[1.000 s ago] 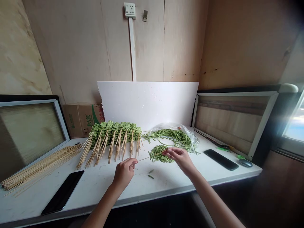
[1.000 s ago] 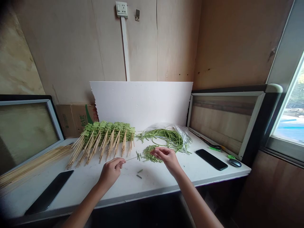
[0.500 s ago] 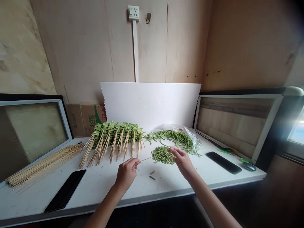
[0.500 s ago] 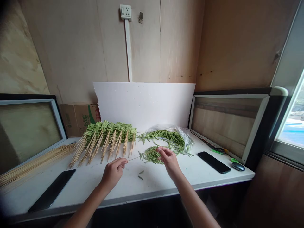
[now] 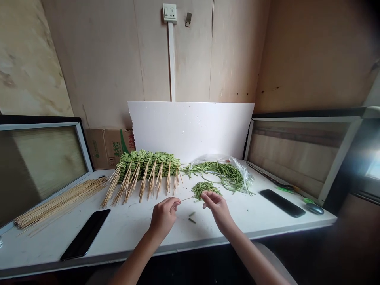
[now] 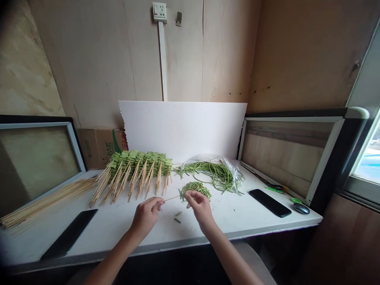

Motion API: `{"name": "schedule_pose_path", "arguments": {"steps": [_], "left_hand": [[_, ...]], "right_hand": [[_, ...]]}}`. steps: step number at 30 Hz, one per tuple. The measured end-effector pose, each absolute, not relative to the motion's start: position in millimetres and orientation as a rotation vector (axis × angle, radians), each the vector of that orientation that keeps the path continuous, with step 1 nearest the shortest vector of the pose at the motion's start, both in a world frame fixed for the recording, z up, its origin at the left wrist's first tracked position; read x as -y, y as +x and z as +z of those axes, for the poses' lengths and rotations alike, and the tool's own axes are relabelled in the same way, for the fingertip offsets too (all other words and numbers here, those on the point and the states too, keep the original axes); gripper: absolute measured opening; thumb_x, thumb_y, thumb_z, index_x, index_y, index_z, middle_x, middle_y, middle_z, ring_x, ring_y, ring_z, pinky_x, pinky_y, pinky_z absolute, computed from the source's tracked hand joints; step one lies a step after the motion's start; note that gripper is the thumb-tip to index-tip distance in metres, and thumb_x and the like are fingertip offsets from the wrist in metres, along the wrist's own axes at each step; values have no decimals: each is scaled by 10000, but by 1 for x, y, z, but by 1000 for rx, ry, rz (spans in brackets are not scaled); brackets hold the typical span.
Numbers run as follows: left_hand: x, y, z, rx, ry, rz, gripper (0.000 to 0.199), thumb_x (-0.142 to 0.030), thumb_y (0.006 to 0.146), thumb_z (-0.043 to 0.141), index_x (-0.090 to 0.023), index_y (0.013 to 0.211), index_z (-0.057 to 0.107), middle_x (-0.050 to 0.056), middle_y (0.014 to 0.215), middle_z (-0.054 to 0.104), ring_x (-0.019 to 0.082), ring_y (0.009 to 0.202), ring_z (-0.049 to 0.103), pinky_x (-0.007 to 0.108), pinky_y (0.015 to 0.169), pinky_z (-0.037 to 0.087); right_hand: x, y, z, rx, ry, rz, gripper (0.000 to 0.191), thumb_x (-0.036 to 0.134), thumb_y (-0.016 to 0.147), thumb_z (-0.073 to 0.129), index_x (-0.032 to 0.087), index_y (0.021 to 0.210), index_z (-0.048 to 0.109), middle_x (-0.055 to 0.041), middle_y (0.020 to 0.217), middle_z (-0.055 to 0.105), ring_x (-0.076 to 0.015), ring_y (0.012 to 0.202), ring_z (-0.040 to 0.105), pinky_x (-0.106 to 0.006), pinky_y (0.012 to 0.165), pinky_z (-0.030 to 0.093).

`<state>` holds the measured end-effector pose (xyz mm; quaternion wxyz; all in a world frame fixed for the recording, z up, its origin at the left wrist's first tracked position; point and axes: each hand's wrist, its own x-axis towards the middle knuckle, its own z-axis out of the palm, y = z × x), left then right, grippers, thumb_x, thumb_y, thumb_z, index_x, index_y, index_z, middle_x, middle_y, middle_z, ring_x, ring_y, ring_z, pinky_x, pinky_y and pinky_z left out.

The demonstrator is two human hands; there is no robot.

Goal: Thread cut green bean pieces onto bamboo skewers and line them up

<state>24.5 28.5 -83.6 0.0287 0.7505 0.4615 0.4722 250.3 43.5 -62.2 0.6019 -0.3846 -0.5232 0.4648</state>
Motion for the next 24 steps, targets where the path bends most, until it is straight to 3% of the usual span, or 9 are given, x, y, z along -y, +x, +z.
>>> {"name": "schedule_pose_path", "arguments": {"steps": [4,7,10,15,24], "left_hand": [[-34,16,-80,-1522,2279,1417,269,-104,936,470,-207,893,714,11,701,686,165,652,654,248,666,465],[-39,7,-79,-1595,2204,1409,257,-177,975,473,-211,901,716,11,698,689,173,649,648,254,655,450],[-43,2,-78,-1633,2144,1400,268,-203,983,464,-212,896,718,14,704,697,181,653,648,259,647,441],[-44,1,-81,-1623,2154,1355,275,-219,989,462,-208,895,721,12,708,693,183,676,650,266,675,446],[-44,2,-82,-1582,2179,1331,265,-219,989,472,-208,909,724,7,716,695,176,681,653,264,685,455]], "right_hand": [[-48,255,-64,1249,-914,1106,334,548,772,822,245,911,809,-69,1086,747,-178,709,610,-356,695,515],[-54,262,-72,1446,-988,954,350,556,834,757,275,1036,811,-92,1129,752,-250,830,644,-363,649,509],[-58,262,-87,1772,-1014,659,234,481,883,721,307,998,827,-96,1029,764,-309,942,625,-405,717,502],[-55,247,-106,2119,-1112,309,101,293,862,748,311,914,832,-90,930,743,-319,972,585,-448,856,459],[-57,250,-109,2209,-1382,79,169,172,946,623,230,905,776,-101,984,725,-311,1030,561,-397,871,447]]}}
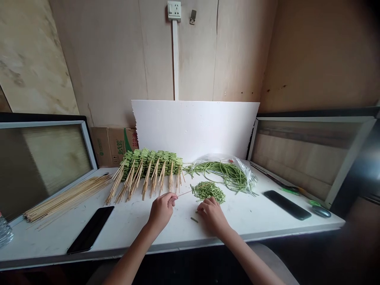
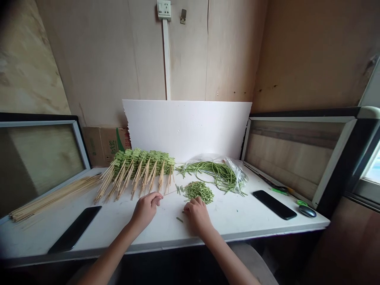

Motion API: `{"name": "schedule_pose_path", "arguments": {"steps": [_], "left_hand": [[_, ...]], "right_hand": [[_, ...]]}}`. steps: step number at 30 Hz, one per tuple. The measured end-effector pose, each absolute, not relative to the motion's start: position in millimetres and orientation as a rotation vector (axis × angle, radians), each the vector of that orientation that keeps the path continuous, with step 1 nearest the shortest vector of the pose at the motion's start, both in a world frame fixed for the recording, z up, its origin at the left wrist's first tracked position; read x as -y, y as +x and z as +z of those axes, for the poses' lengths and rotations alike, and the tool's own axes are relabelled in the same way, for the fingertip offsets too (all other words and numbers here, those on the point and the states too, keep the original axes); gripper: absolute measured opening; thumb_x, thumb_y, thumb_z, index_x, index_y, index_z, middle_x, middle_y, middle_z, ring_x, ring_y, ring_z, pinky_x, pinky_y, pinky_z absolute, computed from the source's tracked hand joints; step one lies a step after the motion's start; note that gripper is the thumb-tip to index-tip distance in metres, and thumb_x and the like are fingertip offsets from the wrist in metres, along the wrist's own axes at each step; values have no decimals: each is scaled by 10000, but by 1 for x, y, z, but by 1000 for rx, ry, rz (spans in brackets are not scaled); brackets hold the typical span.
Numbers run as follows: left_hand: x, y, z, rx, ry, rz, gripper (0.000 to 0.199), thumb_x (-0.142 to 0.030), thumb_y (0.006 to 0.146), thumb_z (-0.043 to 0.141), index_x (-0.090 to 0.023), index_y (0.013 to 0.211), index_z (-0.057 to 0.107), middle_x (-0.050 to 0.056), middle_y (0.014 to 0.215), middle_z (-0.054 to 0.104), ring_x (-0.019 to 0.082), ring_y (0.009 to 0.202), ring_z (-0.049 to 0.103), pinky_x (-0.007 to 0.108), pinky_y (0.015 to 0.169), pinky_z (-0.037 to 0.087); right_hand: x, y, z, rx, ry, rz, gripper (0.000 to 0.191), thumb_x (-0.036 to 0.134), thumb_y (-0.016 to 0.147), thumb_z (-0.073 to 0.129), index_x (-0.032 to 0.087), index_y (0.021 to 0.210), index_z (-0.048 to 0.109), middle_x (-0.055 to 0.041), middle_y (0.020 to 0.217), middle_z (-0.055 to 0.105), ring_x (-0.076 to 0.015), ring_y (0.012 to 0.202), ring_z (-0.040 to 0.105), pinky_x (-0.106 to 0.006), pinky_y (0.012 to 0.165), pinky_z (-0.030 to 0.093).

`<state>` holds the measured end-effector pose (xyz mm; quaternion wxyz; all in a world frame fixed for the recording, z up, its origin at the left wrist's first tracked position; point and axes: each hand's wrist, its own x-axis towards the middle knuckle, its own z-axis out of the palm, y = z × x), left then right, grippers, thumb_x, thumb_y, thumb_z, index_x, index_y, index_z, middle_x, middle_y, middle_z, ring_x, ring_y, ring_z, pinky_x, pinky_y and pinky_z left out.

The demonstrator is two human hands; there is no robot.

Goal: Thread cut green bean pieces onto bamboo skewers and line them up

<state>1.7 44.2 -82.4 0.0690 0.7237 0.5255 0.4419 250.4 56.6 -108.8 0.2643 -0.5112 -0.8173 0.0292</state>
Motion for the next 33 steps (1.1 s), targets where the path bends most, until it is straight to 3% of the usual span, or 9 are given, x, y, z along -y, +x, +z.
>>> {"name": "schedule_pose_path", "arguments": {"steps": [6,11,14,19,23,33], "left_hand": [[-43,1,-82,-1566,2211,1321,268,-225,991,468,-204,914,723,13,719,693,176,678,650,265,681,455],[-43,1,-78,-1548,2180,1355,280,-250,1001,457,-199,903,715,8,704,682,167,645,627,262,665,446],[-43,1,-76,-1537,2173,1355,286,-263,1001,458,-196,896,715,7,692,672,165,626,615,261,653,443],[-42,1,-77,-1500,2190,1339,292,-250,993,465,-194,895,734,6,676,658,159,609,599,256,639,436],[-40,2,-78,-1489,2211,1321,300,-255,996,466,-192,903,745,5,666,647,156,598,585,252,626,430],[-41,3,-80,-1484,2217,1317,294,-246,988,479,-187,895,752,7,651,644,153,586,580,246,611,426]], "right_hand": [[-64,259,-106,2063,-1321,214,174,258,957,606,214,882,757,-117,960,744,-331,1008,596,-433,867,462],[-78,282,-85,1627,-1110,803,380,569,912,648,201,931,739,-96,946,757,-279,877,667,-386,759,509],[-83,293,-75,1350,-963,1060,423,635,836,716,217,891,733,-69,924,754,-252,874,678,-335,704,516],[-82,297,-66,1033,-732,1320,359,569,748,840,254,905,770,-68,1074,786,-273,1096,704,-367,913,565],[-76,295,-60,1003,-629,1390,319,496,778,849,224,934,792,-81,1091,794,-251,1122,713,-370,1068,521],[-73,297,-55,1028,-664,1361,291,481,776,856,225,905,812,-71,1022,807,-237,1030,746,-310,956,583]]}}
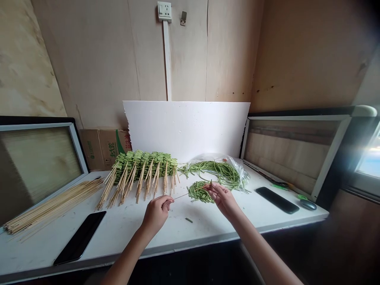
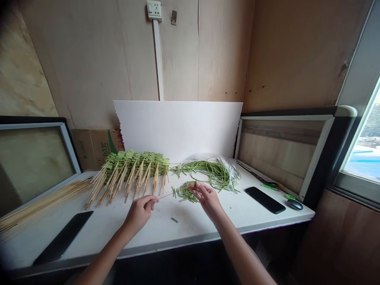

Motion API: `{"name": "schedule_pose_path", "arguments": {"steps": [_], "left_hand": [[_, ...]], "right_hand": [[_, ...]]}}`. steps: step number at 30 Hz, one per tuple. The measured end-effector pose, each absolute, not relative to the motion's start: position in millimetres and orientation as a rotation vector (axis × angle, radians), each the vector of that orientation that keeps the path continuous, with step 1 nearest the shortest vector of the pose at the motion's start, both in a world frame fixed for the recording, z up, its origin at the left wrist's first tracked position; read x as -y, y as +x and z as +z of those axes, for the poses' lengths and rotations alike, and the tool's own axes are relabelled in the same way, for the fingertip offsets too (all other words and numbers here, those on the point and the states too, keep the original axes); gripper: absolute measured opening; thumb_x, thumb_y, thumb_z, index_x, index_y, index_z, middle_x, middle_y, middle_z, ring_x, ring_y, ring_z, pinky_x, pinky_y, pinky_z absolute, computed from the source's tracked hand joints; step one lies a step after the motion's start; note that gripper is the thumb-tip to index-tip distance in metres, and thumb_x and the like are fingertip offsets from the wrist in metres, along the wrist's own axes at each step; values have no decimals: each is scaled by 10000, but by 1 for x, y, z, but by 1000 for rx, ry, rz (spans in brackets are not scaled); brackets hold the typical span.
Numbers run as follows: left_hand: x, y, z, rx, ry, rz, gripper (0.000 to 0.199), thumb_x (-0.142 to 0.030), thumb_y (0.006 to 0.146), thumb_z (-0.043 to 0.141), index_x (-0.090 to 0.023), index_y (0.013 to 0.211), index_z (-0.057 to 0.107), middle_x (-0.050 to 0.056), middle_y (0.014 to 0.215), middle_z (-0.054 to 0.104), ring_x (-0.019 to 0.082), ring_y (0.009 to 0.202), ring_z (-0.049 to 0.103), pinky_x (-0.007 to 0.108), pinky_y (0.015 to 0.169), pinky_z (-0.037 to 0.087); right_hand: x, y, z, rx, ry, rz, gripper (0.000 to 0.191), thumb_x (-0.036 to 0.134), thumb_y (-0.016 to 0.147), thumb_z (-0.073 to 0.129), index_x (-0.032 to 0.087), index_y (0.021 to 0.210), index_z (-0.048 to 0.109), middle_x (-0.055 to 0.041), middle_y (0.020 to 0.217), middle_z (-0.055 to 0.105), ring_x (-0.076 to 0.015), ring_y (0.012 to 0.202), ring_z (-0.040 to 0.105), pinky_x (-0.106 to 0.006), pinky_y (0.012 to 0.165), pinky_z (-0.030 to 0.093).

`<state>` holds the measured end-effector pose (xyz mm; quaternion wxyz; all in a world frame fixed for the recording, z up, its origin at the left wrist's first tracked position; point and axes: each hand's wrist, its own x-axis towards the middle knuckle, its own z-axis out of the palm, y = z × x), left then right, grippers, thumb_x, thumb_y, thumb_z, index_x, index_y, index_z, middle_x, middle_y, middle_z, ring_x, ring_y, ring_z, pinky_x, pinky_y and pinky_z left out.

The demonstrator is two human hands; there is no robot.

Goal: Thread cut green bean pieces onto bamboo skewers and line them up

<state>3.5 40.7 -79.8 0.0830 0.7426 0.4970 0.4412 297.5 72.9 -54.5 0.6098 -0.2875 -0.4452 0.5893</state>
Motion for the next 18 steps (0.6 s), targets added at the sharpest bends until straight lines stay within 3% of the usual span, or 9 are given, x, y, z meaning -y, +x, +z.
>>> {"name": "schedule_pose_path", "arguments": {"steps": [13,18], "left_hand": [[-42,3,-81,-1499,2236,1329,273,-195,963,489,-182,873,746,8,644,658,154,601,609,246,628,444],[-40,2,-79,-1528,2289,1330,268,-138,941,498,-193,877,752,16,685,703,157,619,637,246,637,453]], "right_hand": [[-72,298,-52,1161,-769,1201,386,612,762,797,237,854,777,-104,995,810,-312,1064,744,-434,1008,550],[-69,300,-50,1217,-776,1169,366,586,776,804,231,864,796,-110,987,815,-317,1033,750,-459,1001,545]]}}
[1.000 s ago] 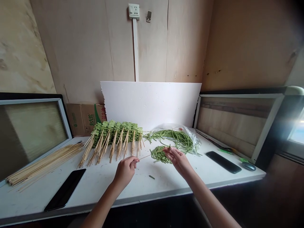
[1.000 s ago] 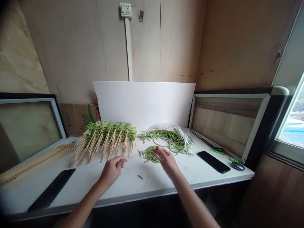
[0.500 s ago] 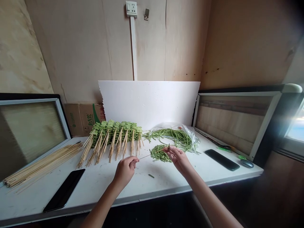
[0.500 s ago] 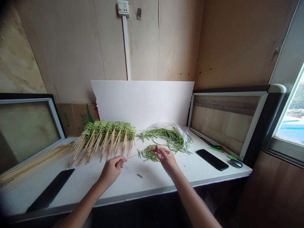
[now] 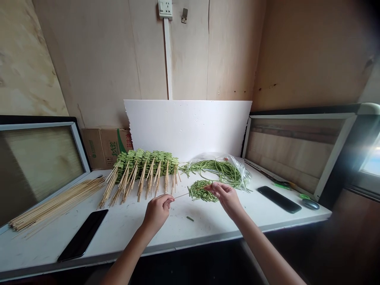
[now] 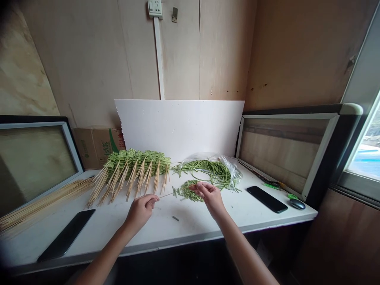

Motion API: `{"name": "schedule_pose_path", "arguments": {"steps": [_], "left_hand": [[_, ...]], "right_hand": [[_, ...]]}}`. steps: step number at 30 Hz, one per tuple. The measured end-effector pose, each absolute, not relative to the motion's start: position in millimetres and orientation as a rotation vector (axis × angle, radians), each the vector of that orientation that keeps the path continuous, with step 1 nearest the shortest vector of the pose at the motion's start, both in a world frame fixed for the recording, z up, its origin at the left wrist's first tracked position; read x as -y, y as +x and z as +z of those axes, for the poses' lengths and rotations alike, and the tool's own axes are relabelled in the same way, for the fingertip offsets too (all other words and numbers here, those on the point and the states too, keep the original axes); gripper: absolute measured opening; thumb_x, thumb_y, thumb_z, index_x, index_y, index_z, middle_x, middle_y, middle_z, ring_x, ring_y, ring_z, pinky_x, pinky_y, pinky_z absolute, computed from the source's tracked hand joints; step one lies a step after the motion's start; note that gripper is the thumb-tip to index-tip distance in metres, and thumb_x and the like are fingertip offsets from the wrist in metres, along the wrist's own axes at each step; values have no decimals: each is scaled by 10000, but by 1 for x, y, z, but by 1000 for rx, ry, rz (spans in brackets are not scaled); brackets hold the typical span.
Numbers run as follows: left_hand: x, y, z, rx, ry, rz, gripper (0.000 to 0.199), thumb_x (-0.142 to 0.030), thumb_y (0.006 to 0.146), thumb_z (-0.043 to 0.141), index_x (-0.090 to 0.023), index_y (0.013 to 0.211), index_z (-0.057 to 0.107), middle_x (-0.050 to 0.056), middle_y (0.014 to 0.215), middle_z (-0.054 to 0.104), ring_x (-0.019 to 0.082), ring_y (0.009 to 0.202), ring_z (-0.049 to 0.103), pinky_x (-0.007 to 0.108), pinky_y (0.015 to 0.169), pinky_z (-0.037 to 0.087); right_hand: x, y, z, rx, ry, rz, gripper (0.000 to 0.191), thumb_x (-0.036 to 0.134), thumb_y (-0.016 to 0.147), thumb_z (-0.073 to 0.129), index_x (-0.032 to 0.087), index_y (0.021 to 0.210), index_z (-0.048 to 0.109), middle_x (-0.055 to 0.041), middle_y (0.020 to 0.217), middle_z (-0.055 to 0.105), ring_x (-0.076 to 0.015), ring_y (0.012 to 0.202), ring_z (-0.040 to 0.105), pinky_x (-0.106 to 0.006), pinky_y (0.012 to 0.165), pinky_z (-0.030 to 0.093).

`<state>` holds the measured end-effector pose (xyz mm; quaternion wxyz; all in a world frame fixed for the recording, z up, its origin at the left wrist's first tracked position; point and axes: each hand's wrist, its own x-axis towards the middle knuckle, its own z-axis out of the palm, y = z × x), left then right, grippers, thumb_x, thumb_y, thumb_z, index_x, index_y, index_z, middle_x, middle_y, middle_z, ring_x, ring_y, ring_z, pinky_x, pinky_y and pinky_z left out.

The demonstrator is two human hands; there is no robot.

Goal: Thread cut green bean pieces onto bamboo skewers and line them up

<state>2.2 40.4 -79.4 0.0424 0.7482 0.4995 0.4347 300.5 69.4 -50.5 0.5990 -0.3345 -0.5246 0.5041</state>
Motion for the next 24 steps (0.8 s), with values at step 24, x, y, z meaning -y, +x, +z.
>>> {"name": "schedule_pose_path", "arguments": {"steps": [24], "left_hand": [[-42,-1,-86,-1555,2306,1282,326,17,805,483,-200,828,725,4,701,714,155,650,664,230,632,448]], "right_hand": [[-60,301,-47,1430,-896,990,371,598,771,808,236,850,801,-107,927,820,-322,898,765,-445,803,618]]}}
